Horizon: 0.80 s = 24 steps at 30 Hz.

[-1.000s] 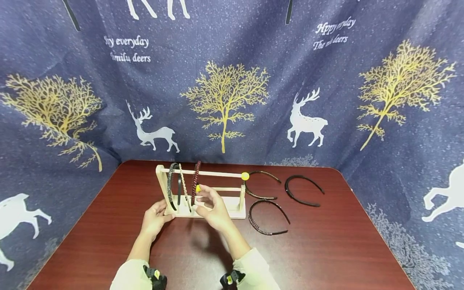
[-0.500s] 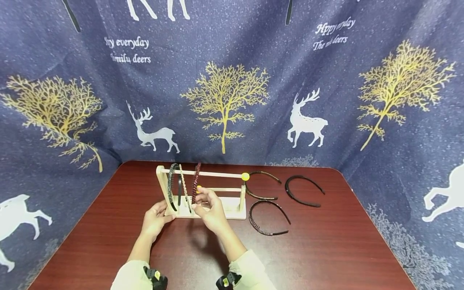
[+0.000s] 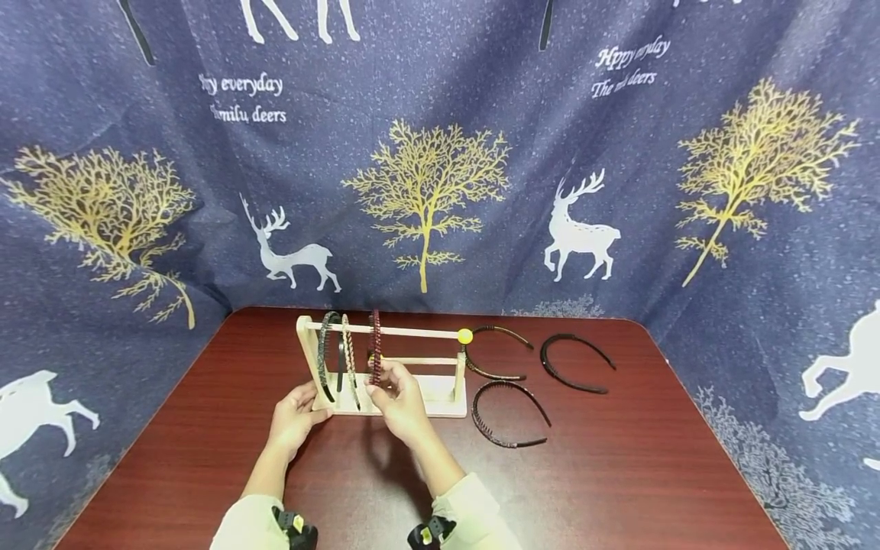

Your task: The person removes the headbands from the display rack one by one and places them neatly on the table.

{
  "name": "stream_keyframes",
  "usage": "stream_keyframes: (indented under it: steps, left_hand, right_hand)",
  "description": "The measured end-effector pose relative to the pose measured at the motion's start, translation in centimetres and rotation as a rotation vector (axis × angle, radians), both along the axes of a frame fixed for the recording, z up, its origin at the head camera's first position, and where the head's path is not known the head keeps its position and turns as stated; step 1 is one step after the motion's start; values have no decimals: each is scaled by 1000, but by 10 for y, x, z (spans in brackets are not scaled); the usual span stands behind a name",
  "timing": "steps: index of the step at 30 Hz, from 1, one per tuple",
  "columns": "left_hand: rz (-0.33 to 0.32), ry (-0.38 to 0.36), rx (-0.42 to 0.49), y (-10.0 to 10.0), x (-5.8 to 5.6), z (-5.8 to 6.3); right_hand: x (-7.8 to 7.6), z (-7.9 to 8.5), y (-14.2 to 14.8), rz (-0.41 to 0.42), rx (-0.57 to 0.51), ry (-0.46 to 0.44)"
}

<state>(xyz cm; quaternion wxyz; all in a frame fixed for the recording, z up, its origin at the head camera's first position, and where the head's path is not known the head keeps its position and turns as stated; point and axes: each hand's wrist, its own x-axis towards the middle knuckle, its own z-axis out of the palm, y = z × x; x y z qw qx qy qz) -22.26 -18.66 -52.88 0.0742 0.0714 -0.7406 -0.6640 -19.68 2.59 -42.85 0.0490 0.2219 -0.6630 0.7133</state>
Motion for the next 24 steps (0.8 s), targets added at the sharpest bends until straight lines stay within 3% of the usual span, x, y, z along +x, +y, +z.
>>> stream_keyframes:
  steps: [13,20,24]
  left_hand:
    - [3,-1,-9,-1,-1,1]
    - [-2,-8,-27,-1,1,1]
    - [1,-10,-34,0,1,2]
  right_hand:
    - [0,23,6,-33,0,123]
    - [7,23,16,-76,20,90]
    - [5,13,28,-123,-12,98]
